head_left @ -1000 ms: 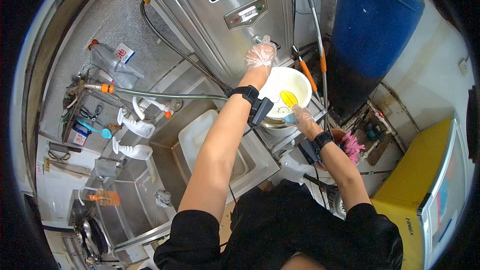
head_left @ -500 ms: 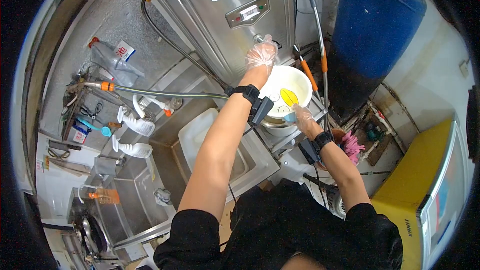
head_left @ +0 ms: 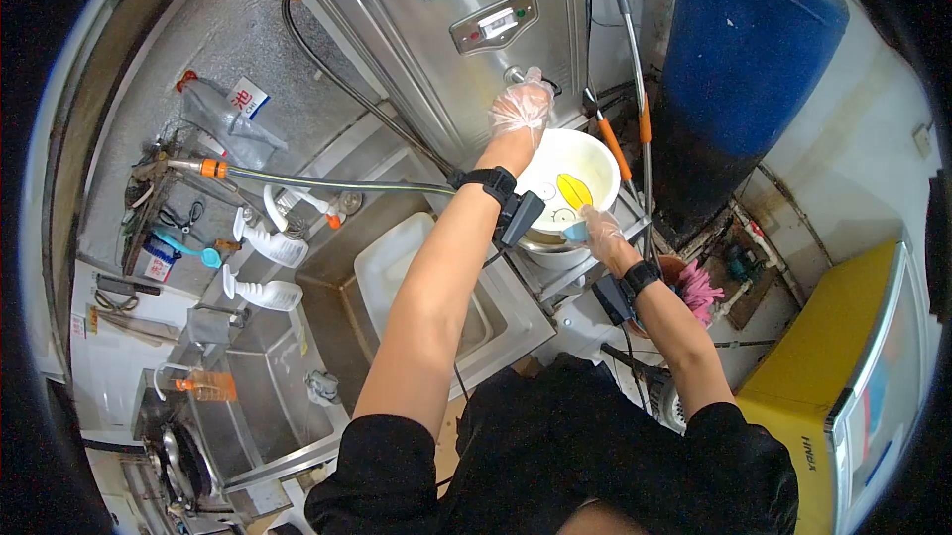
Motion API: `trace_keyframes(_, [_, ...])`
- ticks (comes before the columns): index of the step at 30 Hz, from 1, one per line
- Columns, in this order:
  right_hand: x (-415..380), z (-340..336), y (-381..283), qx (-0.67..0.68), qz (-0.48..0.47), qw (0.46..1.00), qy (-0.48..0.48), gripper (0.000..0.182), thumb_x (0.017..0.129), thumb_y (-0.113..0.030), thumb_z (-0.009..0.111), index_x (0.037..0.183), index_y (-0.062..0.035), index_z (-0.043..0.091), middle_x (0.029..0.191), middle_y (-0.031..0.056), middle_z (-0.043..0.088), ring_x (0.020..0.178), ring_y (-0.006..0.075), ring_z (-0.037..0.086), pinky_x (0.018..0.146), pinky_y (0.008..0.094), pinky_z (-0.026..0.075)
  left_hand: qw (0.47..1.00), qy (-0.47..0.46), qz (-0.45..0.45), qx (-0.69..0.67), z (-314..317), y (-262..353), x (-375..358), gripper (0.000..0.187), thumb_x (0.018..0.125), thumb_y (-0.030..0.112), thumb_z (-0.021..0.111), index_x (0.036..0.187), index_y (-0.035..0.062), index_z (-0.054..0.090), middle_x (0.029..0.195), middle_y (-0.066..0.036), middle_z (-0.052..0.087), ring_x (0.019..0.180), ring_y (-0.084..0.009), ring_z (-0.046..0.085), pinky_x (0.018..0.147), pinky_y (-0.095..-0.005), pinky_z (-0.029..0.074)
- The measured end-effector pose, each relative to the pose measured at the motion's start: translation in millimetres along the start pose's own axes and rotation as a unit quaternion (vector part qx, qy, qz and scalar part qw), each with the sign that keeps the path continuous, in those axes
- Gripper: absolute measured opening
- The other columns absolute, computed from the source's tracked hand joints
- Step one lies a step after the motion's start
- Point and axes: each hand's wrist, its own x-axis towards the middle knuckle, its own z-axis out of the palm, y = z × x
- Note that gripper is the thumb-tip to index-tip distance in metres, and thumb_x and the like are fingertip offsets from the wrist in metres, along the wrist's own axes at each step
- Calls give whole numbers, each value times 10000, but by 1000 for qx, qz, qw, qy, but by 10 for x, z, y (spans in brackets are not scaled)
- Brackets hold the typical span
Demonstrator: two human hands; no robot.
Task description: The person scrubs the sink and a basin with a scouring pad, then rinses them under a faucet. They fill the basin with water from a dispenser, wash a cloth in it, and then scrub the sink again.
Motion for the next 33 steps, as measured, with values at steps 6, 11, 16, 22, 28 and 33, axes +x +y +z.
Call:
trace_keyframes(6, [-6,0,-17,-45,3,999,10,463,882,-357,445,1121,36,491,1021,150,582,856,224,595,705,346,530,1000,17,24,11,11,-16,-14,246,894,181,376,1024,65,549,890,-228,621,816,-392,616,693,-452,507])
trace_keyframes(11, [-80,45,-62,-48,1,999,13,473,891,-363,425,1100,55,498,1017,165,578,866,239,593,710,351,531,999,25,38,26,20,-20,-7,235,890,172,388,1013,56,551,873,-228,623,797,-393,620,679,-449,513])
trace_keyframes(16, [-1,-39,-24,-89,-11,996,-12,472,890,-365,431,1105,50,495,1037,164,569,879,244,591,725,359,531,999,23,23,25,5,1,-5,231,891,169,390,1009,54,552,859,-231,623,784,-395,622,669,-448,516])
trace_keyframes(22, [-65,34,-43,-32,-8,999,-2,459,895,-369,444,1091,42,501,1041,165,567,879,247,592,728,362,525,999,15,31,42,-9,5,-13,232,892,165,389,1015,55,553,865,-222,626,786,-385,624,665,-444,516])
trace_keyframes(28, [26,-22,28,-31,-9,999,5,473,906,-392,433,1083,40,507,1046,167,568,900,251,590,721,378,520,1000,-1,-3,20,35,-12,29,250,888,208,413,1066,80,532,901,-214,627,814,-391,616,678,-454,505])
trace_keyframes(33, [26,-31,37,-55,-17,998,10,488,907,-417,421,1063,33,526,1006,156,588,869,248,597,704,368,515,1000,-1,4,26,60,-28,34,258,893,203,407,1076,76,537,901,-213,629,809,-381,622,678,-445,510])
